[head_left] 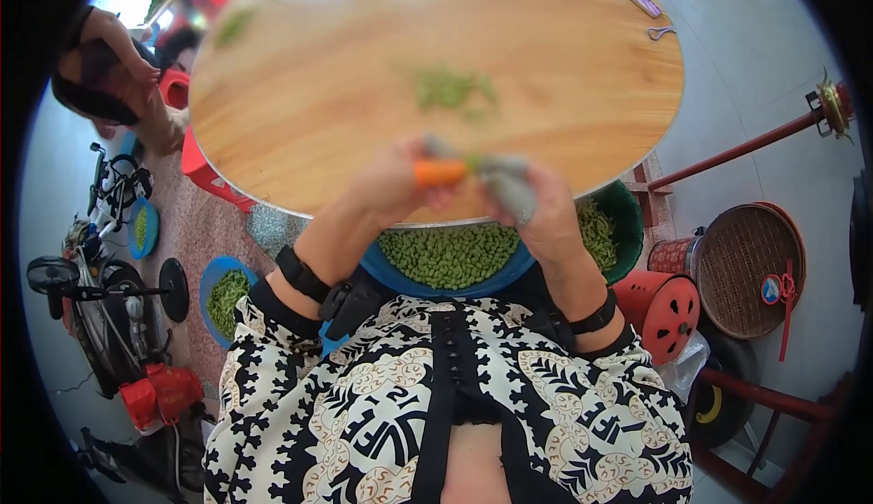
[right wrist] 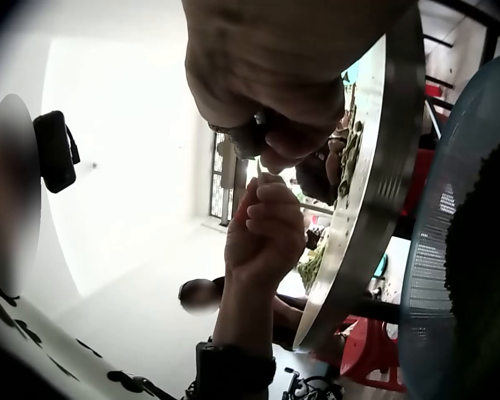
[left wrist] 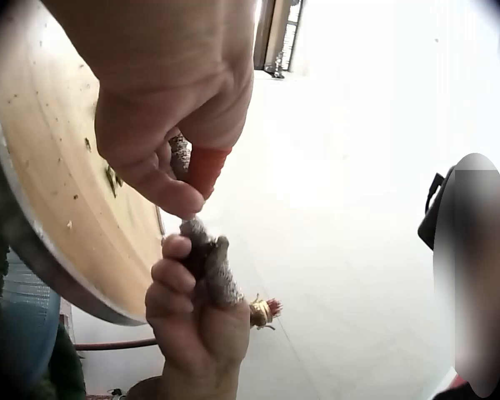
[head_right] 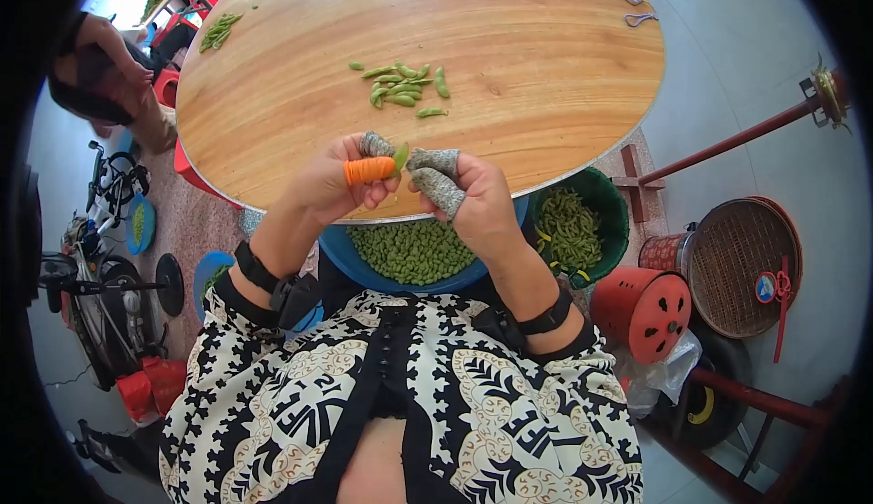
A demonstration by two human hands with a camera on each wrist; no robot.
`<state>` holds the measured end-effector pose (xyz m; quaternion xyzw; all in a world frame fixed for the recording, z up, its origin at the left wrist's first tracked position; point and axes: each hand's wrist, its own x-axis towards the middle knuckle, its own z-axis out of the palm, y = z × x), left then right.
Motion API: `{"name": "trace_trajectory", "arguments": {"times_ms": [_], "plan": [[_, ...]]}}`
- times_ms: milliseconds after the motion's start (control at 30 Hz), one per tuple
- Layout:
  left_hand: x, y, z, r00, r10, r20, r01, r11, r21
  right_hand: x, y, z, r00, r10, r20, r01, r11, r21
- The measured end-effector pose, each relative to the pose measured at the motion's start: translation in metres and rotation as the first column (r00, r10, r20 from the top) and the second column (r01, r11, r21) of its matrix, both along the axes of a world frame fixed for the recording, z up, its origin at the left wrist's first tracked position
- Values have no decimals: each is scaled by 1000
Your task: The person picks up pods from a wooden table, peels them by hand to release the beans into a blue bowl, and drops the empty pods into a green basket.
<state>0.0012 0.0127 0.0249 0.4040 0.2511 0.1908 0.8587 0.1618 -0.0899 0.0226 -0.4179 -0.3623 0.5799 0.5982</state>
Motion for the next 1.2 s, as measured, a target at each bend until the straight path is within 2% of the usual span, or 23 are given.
{"name": "trace_trajectory", "arguments": {"times_ms": [100,333,400,633,733,800,833,867,900,933,967,1000,1033,1100,1133,1200], "plan": [[-4,-7,-2,997,-9,73,11,1000,-29,-7,0,4,998,58,11,-58,998,-5],[-9,-13,1,997,-19,74,20,1000,-13,-11,-4,7,998,65,-3,-65,997,29],[-10,-14,1,996,-28,82,29,1000,-6,-12,-5,10,994,50,98,-56,997,58],[-16,-17,-2,998,-25,50,24,999,20,-19,-4,4,992,38,122,-48,996,81],[-17,-17,-2,999,-16,40,15,1000,24,-22,-2,2,978,10,210,-27,997,77],[-16,-20,1,997,2,-73,12,983,185,-22,-1,1,985,1,171,-6,999,31],[-16,-22,0,997,7,-74,6,983,185,-22,0,0,985,6,171,-12,999,31],[-16,-24,-3,986,104,-130,-11,821,570,-21,-1,-2,990,3,142,0,1000,-20],[-16,-27,-2,966,214,-143,12,516,856,-21,0,-3,994,-3,114,11,997,-71],[-16,-31,0,965,218,-144,11,518,856,-22,0,-3,994,1,113,7,997,-72],[-16,-37,4,918,320,-233,137,296,945,-23,-1,-4,993,-19,118,25,999,-48],[-15,-40,7,853,436,-286,285,68,956,-24,-2,-4,992,-41,123,44,999,-22],[-15,-41,5,852,438,-286,286,68,956,-24,-1,-4,992,-39,122,42,999,-21],[-14,-43,-2,851,450,-269,320,-39,947,-21,-3,-6,987,-22,160,19,1000,23],[-14,-43,-2,853,448,-268,319,-39,947,-21,-4,-6,987,-24,161,21,1000,22],[-15,-43,-2,923,351,-161,142,78,987,-22,-6,-7,983,-28,182,0,988,152]]}}
